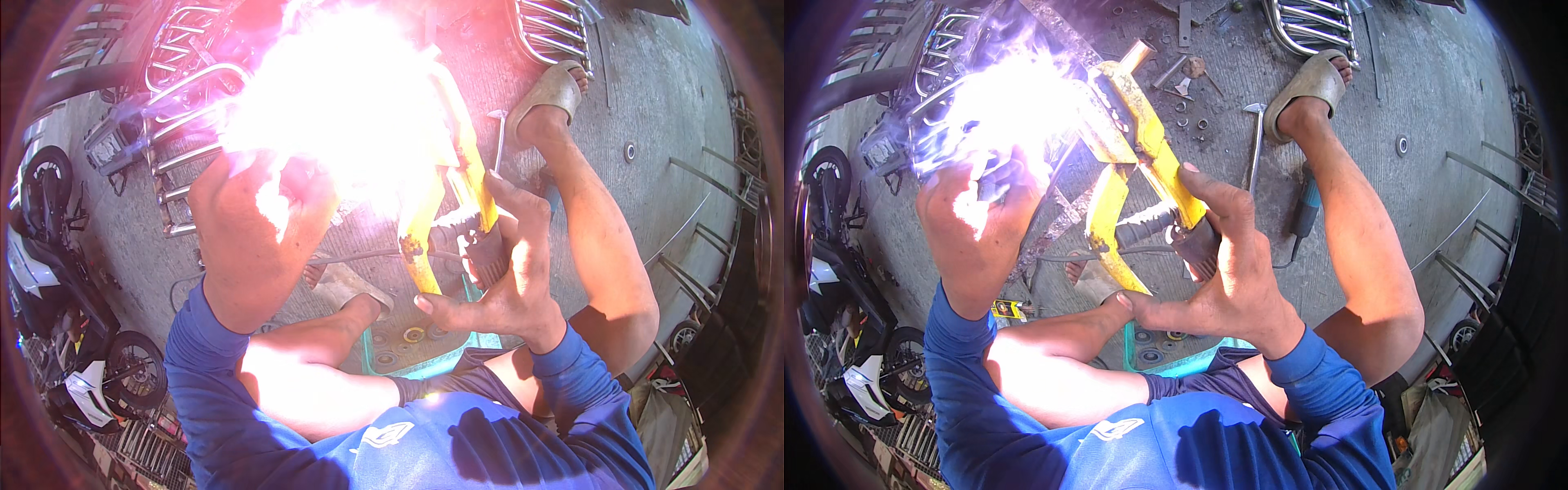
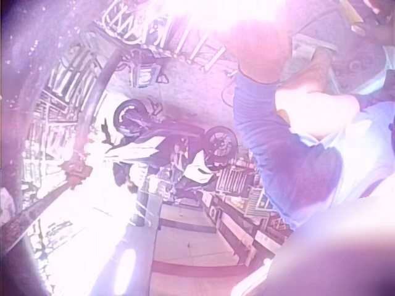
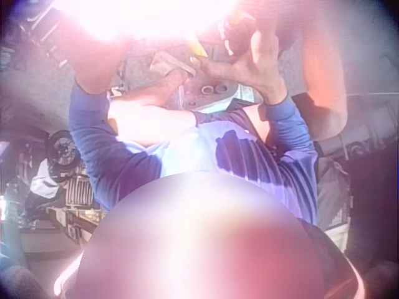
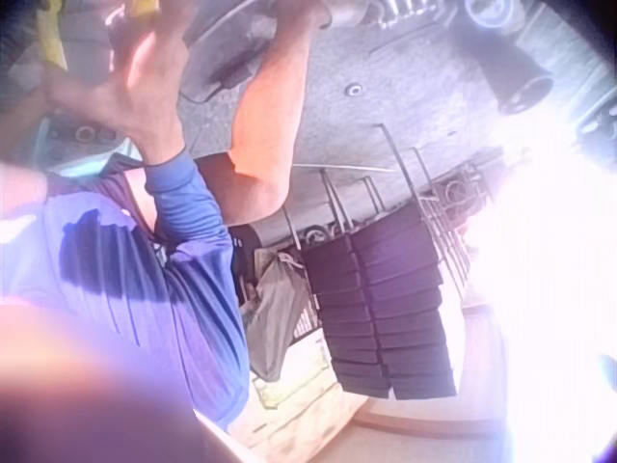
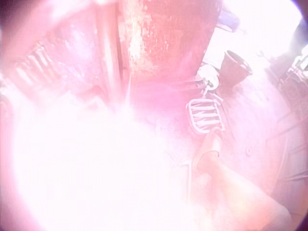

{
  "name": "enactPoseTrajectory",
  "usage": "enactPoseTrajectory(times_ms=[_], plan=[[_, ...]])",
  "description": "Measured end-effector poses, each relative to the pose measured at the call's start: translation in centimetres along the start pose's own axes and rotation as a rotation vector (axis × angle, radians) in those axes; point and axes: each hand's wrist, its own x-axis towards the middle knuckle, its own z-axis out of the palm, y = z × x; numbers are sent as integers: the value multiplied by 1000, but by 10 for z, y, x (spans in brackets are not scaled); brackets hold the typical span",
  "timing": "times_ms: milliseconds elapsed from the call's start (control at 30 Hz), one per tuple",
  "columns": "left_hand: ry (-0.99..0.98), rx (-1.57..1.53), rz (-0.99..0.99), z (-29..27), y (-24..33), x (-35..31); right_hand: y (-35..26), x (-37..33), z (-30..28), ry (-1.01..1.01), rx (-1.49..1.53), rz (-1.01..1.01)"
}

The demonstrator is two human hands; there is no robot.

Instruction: The person welds a curved metal frame using a handheld welding torch, creating bright sparks. They reposition the frame several times to weld different joints. After welding, they pour water from a plastic bottle onto the hot metal to cool it.

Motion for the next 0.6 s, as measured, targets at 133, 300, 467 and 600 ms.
enactPoseTrajectory(times_ms=[133, 300, 467, 600], plan=[[14, -30, -71, -1, 3, 0, 0, 0, 1, 33, -8, 63], [-10, 75, 26, -4, 7, 3, 2, 0, 6, 47, 235, 6], [-26, -60, -113, 1, 6, 1, 2, -2, 3, 47, -39, 17], [8, -64, -54, 2, 4, 0, 0, -4, 4, 39, -36, 88]])
